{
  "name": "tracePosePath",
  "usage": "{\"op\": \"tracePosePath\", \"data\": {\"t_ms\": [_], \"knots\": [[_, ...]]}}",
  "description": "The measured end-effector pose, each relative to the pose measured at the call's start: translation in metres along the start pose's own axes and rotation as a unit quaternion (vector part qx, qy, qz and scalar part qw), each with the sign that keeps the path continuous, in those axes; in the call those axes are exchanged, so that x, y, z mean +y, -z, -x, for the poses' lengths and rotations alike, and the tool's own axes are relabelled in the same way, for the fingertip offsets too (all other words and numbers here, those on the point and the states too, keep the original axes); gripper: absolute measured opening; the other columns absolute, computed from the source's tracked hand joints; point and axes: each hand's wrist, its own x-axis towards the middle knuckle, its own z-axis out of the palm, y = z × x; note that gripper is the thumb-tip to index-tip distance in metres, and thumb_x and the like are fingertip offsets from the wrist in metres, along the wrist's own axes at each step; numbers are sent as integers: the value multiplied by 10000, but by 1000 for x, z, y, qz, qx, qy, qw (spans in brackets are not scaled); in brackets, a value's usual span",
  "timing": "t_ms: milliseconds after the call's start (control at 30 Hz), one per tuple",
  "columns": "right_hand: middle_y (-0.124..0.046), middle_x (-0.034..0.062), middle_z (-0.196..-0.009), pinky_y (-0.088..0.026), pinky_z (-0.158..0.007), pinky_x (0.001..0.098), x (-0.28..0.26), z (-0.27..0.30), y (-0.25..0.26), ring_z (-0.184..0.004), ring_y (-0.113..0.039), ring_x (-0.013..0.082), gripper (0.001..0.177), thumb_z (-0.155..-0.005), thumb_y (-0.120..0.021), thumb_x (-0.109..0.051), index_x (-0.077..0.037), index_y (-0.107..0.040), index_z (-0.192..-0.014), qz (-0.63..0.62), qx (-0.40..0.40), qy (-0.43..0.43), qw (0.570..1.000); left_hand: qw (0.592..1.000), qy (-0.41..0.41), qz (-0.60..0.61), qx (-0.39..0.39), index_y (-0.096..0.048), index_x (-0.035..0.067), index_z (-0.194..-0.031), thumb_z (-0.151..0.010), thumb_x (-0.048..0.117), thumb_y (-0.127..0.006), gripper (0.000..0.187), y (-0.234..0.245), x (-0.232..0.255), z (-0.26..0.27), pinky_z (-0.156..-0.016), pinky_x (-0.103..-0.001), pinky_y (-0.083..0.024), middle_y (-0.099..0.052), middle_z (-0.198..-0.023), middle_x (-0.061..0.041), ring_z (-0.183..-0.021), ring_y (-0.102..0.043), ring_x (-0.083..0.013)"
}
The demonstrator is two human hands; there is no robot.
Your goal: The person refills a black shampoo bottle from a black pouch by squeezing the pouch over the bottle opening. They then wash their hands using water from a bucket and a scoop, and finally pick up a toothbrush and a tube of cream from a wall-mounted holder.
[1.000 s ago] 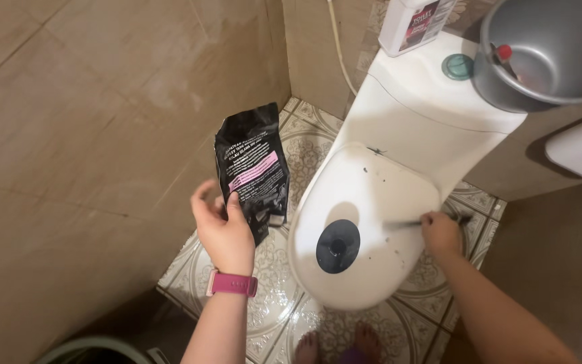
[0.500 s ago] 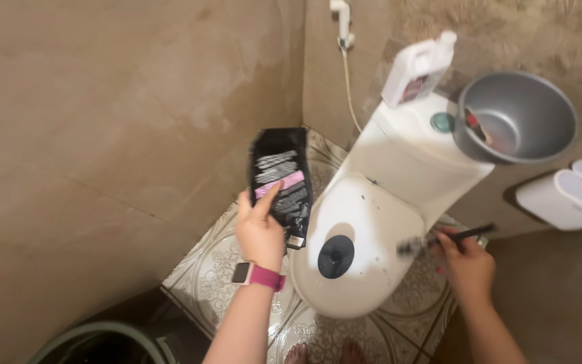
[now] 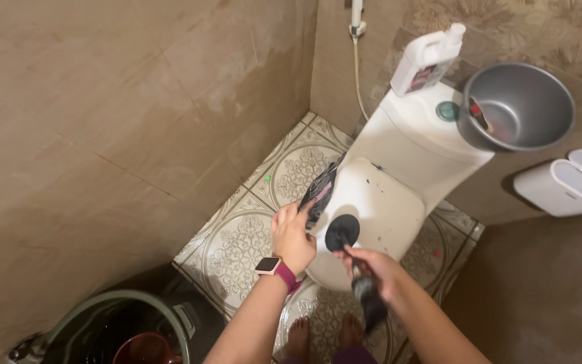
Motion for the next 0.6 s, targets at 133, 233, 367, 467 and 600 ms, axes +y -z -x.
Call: {"op": "tracePosePath", "data": {"t_ms": [133, 233, 367, 467, 600], "knots": [[-649, 79, -774, -549, -564, 226, -12, -40, 0, -623, -622, 119, 336, -1015, -606, -173, 133, -624, -1155, -256, -31, -63, 964, 999, -13, -15, -30, -549, 89, -1410, -625, 66, -746, 810, -5, 5, 9, -1138, -499, -269, -549, -1315, -179, -1314, -444, -356], [-681, 98, -807, -591, -584, 255, -15, -63, 0, -661, -686, 171, 185, -1023, -551, -182, -10, -594, -1076, -296, 75, -41, 951, 999, -4, 17, -41, -516, 63, -1404, -604, 191, -846, 875, -5, 13, 15, -1125, -539, -239, -528, -1319, -187, -1307, -429, -364], [-564, -27, -682, -531, -411, 155, 0, -107, 36, -486, -552, 45, 266, -981, -695, -299, -64, -606, -895, -330, 90, -76, 937, 998, 37, 21, -49, -490, 62, -1437, -533, 280, -910, 1021, -16, 18, 18, -1139, -571, -175, -498, -1332, -173, -1312, -405, -346], [-603, 91, -718, -481, -462, 165, 18, -115, 60, -534, -528, 82, 373, -1007, -648, -325, 29, -603, -900, -259, 100, -31, 960, 998, 48, 3, -45, -490, 57, -1442, -590, 344, -926, 999, -35, 11, 19, -1163, -584, -140, -483, -1377, -164, -1358, -380, -349], [-634, 38, -848, -467, -656, 321, 24, -61, 37, -729, -561, 165, 269, -963, -612, -266, -39, -669, -1096, 94, 284, 206, 932, 998, 55, 3, -20, -536, 86, -1408, -645, 432, -933, 926, -59, 6, 22, -1174, -584, -156, -485, -1422, -145, -1387, -394, -330]]}}
